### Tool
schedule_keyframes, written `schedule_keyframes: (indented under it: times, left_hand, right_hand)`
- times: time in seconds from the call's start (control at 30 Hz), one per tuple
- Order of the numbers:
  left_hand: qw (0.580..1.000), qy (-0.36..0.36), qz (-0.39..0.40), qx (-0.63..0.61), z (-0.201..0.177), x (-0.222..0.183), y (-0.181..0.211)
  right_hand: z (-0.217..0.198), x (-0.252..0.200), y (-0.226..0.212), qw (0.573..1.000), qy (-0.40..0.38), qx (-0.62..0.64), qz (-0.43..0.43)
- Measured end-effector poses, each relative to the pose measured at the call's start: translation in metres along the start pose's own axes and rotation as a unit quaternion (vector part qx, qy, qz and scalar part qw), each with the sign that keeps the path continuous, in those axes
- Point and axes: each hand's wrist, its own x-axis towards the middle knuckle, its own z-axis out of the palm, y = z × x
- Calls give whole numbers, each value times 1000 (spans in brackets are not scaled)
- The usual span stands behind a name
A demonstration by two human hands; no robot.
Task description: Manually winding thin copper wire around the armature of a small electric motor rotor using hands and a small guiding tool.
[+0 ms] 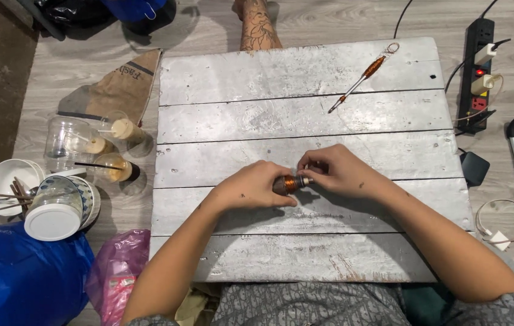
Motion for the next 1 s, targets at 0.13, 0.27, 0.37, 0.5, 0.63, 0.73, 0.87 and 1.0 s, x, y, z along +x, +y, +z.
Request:
schedule_keyframes:
  times: [0.13,0.27,0.37,0.5,0.63,0.73,0.87,1.0]
  left_hand:
    - [998,-19,-14,61,18,9,-5]
    - [992,34,-41,118,19,7,-1]
    - [992,88,-45,82,15,7,-4]
    - [987,152,-43,3,1,-2,1]
    - [988,157,-11,-8,-4,-4,-5]
    - [992,124,-24,-16,-6,-12,8]
    - [998,65,-4,4,9,-3,-1]
    - [998,14,4,65,24,2,2]
  right_hand:
    - [0,-4,-5,992,55,-56,-97]
    - [17,-10,3,961,122,-149,-196]
    - [25,-19,0,950,135,-192,-206]
    - [34,-20,6,964,146,-130,-181]
    - [32,-12,14,984,113,-49,-125]
    - [26,-9,14,991,102,-4,-91]
    - [16,-6,5,995,74,7,-65]
    - [9,-3,1,975,131,-79,-161]
